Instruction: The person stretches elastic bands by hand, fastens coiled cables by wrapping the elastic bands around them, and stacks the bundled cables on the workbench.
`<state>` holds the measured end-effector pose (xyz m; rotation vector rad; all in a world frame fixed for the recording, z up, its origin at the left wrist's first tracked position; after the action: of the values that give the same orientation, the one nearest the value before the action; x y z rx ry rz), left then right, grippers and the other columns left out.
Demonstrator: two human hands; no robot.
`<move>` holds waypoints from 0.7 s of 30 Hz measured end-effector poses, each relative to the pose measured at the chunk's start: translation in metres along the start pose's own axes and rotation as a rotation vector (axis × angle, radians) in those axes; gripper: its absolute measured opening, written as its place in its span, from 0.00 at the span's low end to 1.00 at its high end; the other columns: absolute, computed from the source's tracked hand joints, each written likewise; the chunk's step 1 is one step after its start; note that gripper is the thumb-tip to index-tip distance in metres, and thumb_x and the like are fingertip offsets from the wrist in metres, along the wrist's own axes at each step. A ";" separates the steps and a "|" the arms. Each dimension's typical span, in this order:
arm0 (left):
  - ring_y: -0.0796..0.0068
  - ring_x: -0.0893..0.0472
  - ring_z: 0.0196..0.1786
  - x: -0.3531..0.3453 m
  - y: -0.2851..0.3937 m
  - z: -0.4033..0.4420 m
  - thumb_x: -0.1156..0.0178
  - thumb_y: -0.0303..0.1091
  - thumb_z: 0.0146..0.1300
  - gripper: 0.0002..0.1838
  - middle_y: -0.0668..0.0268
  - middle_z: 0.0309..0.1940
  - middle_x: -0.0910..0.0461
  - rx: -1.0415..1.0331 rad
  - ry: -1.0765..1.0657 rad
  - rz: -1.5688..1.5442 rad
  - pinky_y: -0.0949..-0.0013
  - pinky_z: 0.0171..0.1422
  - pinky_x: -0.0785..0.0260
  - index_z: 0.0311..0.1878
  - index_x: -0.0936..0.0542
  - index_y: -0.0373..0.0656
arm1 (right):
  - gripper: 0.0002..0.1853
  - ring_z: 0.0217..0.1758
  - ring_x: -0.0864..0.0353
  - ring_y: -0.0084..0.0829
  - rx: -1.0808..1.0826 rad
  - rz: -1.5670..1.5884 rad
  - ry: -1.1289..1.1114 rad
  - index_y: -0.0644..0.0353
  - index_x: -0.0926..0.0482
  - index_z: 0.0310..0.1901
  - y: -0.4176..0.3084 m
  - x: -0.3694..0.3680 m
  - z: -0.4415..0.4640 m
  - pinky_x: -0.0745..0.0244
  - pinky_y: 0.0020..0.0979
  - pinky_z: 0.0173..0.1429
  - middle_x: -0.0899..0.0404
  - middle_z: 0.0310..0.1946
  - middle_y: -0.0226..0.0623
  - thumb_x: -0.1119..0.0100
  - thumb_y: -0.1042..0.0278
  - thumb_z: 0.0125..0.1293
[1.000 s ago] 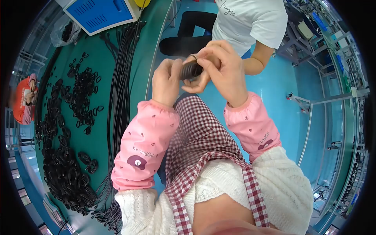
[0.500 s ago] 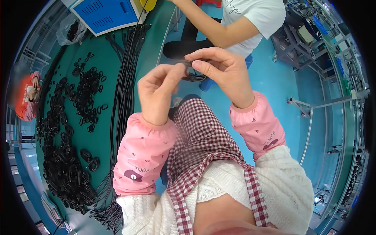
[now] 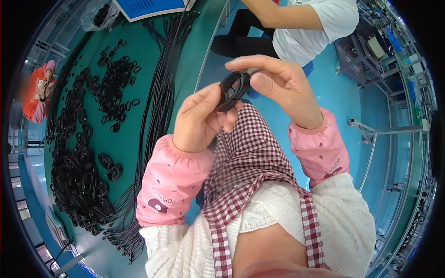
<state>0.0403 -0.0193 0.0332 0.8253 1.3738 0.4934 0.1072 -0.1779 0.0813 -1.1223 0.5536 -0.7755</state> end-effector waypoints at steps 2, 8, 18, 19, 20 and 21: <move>0.78 0.25 0.22 0.002 -0.004 -0.002 0.59 0.43 0.77 0.22 0.58 0.32 0.22 0.092 -0.111 -0.135 0.79 0.28 0.30 0.46 0.25 0.30 | 0.16 0.38 0.20 0.20 0.014 -0.033 -0.028 0.66 0.19 0.52 0.002 -0.006 -0.003 0.24 0.22 0.41 0.18 0.40 0.34 0.35 0.67 0.65; 0.76 0.20 0.33 -0.008 -0.010 -0.009 0.58 0.42 0.77 0.22 0.57 0.40 0.20 0.031 0.076 0.057 0.77 0.32 0.27 0.54 0.27 0.30 | 0.15 0.32 0.22 0.19 -0.063 -0.029 -0.062 0.64 0.19 0.52 0.008 -0.008 -0.006 0.25 0.21 0.39 0.18 0.37 0.33 0.36 0.71 0.65; 0.75 0.21 0.42 -0.007 0.021 -0.017 0.36 0.19 0.59 0.12 0.64 0.42 0.22 -0.624 0.108 1.048 0.74 0.45 0.28 0.46 0.16 0.41 | 0.19 0.48 0.22 0.21 -0.188 0.168 -0.177 0.65 0.24 0.57 0.025 0.000 -0.013 0.27 0.25 0.54 0.19 0.45 0.33 0.40 0.64 0.70; 0.74 0.21 0.42 -0.006 0.022 -0.017 0.35 0.19 0.58 0.12 0.64 0.41 0.22 -0.635 0.093 1.094 0.74 0.45 0.27 0.45 0.16 0.41 | 0.20 0.51 0.22 0.23 -0.208 0.177 -0.197 0.66 0.25 0.58 0.027 0.000 -0.013 0.28 0.26 0.57 0.20 0.47 0.36 0.41 0.63 0.70; 0.74 0.22 0.43 -0.006 0.023 -0.017 0.35 0.19 0.57 0.12 0.64 0.42 0.22 -0.616 0.089 1.105 0.73 0.46 0.28 0.44 0.16 0.40 | 0.20 0.51 0.22 0.22 -0.234 0.189 -0.190 0.66 0.25 0.58 0.028 -0.001 -0.013 0.28 0.26 0.57 0.20 0.46 0.35 0.41 0.62 0.70; 0.74 0.23 0.43 -0.007 0.024 -0.017 0.34 0.19 0.56 0.11 0.64 0.42 0.22 -0.597 0.085 1.116 0.73 0.47 0.30 0.44 0.16 0.39 | 0.20 0.50 0.22 0.22 -0.259 0.201 -0.184 0.66 0.25 0.57 0.028 -0.001 -0.014 0.28 0.26 0.56 0.20 0.46 0.35 0.41 0.62 0.70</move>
<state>0.0260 -0.0057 0.0560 1.0074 0.6415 1.7140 0.1037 -0.1785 0.0507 -1.3374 0.6120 -0.4285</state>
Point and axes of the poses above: each hand's wrist, its own z-axis towards the middle knuckle, its own x-axis out of the back of the hand, y = z × x, the point moved 3 cm from there along z, towards the middle knuckle
